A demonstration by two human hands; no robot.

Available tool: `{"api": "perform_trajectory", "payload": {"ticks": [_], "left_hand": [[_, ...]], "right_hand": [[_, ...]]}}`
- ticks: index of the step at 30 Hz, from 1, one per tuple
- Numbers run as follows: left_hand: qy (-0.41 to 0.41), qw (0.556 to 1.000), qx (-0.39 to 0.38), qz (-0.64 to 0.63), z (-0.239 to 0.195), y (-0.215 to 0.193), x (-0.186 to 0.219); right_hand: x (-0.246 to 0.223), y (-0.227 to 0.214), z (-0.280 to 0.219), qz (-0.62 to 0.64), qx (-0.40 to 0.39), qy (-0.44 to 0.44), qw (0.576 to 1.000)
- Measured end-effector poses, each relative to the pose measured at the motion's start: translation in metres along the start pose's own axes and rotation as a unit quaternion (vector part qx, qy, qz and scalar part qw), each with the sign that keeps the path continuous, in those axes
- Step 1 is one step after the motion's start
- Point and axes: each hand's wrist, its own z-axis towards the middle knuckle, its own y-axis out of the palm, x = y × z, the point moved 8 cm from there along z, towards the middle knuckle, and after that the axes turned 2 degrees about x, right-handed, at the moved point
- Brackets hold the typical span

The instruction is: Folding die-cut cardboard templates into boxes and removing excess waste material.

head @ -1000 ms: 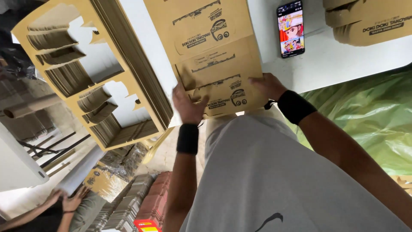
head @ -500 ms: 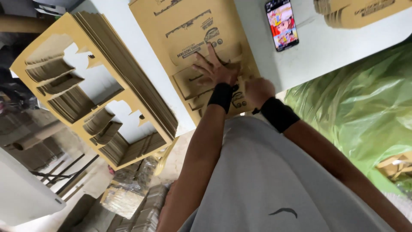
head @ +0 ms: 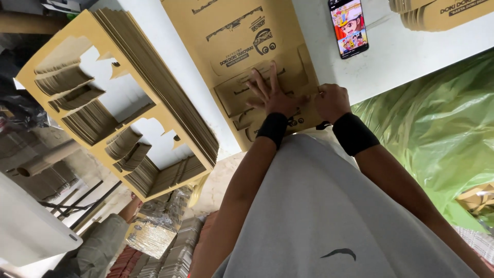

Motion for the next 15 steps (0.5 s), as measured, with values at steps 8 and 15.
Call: {"api": "perform_trajectory", "payload": {"ticks": [8,15], "left_hand": [[-0.009,1.000,0.008,0.020,0.001,-0.001,0.004],[-0.016,0.999,0.006,0.030,0.000,0.002,0.003]], "right_hand": [[-0.074,-0.023,-0.025,-0.099,0.000,-0.017,0.995],[-0.026,-0.019,-0.025,0.048,-0.043,0.092,0.994]]}}
